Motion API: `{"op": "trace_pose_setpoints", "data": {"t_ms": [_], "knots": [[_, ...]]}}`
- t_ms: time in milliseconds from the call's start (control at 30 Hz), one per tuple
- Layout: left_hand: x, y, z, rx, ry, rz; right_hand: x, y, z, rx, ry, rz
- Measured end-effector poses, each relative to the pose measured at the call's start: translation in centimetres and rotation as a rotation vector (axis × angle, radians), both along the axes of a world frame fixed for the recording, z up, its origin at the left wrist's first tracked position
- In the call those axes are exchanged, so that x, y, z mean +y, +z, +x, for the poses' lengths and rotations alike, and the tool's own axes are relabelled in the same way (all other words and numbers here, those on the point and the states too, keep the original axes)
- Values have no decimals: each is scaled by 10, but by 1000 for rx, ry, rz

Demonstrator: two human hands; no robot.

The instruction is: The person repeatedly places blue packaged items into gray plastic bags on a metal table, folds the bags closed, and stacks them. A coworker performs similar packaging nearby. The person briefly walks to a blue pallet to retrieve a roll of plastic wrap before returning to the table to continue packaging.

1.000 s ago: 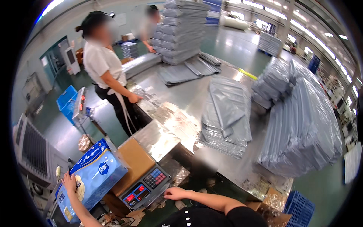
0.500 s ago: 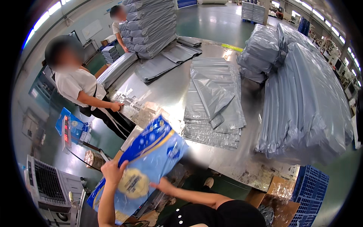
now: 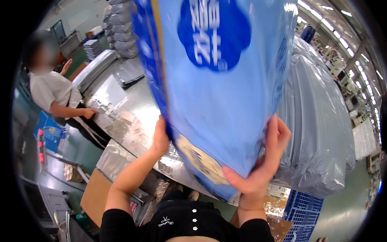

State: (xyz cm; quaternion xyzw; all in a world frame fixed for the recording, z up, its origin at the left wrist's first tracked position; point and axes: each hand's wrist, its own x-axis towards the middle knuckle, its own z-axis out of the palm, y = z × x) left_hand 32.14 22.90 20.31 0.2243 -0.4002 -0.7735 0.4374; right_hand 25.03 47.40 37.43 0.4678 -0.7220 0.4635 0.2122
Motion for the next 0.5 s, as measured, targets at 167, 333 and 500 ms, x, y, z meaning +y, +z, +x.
{"op": "trace_pose_setpoints", "data": {"t_ms": [167,333,500], "knots": [[-9,-108,-115,-202,-522,-1537,37,-48,-1,1,-370,515],[-7,-205,-176,-858,-165,-1560,85,-213,-40,-190,-740,917],[-63,-263,-184,-1051,-403,-1457,74,-241,-58,-282,-785,913]]}}
